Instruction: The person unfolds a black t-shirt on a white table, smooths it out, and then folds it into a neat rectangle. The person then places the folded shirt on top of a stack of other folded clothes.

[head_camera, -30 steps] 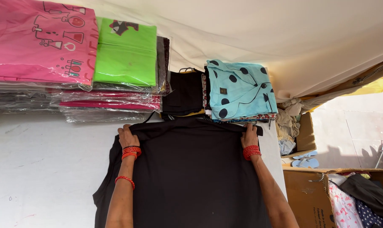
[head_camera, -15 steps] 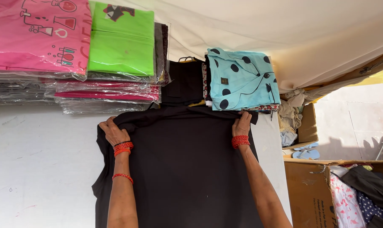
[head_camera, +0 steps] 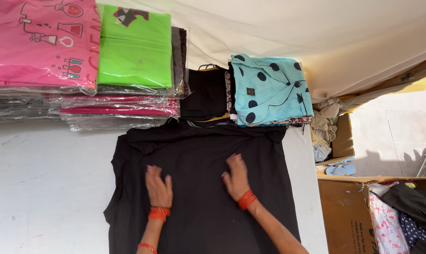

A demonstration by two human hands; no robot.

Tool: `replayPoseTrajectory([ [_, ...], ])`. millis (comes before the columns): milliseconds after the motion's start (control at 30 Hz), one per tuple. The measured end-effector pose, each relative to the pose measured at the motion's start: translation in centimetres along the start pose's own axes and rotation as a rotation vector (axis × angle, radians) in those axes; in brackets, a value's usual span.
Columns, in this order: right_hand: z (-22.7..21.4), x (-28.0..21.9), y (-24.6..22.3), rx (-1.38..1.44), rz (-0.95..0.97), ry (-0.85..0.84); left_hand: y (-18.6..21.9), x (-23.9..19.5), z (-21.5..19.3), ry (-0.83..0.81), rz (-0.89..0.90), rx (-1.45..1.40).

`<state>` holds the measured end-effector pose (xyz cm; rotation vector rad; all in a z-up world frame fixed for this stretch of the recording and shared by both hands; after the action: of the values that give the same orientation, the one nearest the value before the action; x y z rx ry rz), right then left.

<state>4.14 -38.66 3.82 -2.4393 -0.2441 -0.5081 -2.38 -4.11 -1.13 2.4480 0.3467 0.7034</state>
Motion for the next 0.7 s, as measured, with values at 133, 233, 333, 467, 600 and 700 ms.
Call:
replayPoseTrajectory([
  [133, 7.1, -6.0, -5.2, -0.091, -0.514, -0.701, 4.7, -2.1, 6.0, -0.563, 0.304, 0.247],
  [233, 5.6, -0.2, 1.1, -0.243, -0.312, -0.64, 0.6, 3.1, 6.8, -0.574, 0.198, 0.412],
  [333, 2.1, 5.2, 14.2, -0.423, 0.058, -0.471, -4.9, 7.9, 8.1, -0.611, 0.03, 0.499],
  [467, 0.2, 7.2, 22.5, -0.617, 0.35, -0.484, -11.2, 12.7, 10.8, -0.568, -0.166, 0.604],
  [600, 0.6, 6.1, 24.3, -0.623, 0.358, -0.503, -12.6, 12.4, 10.7, -0.819, -0.296, 0.868],
  [700, 0.5, 6.6, 23.6, -0.604, 0.261, -0.404, -12.5, 12.7, 11.1, -0.751, -0.315, 0.717],
])
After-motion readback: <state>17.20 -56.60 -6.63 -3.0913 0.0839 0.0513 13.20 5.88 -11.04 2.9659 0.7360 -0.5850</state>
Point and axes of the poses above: each hand's wrist, its own x-axis towards the middle knuckle, its own z-axis out of the palm, y = z × x, the point moved 10 cm from there along x, towards the middle knuckle
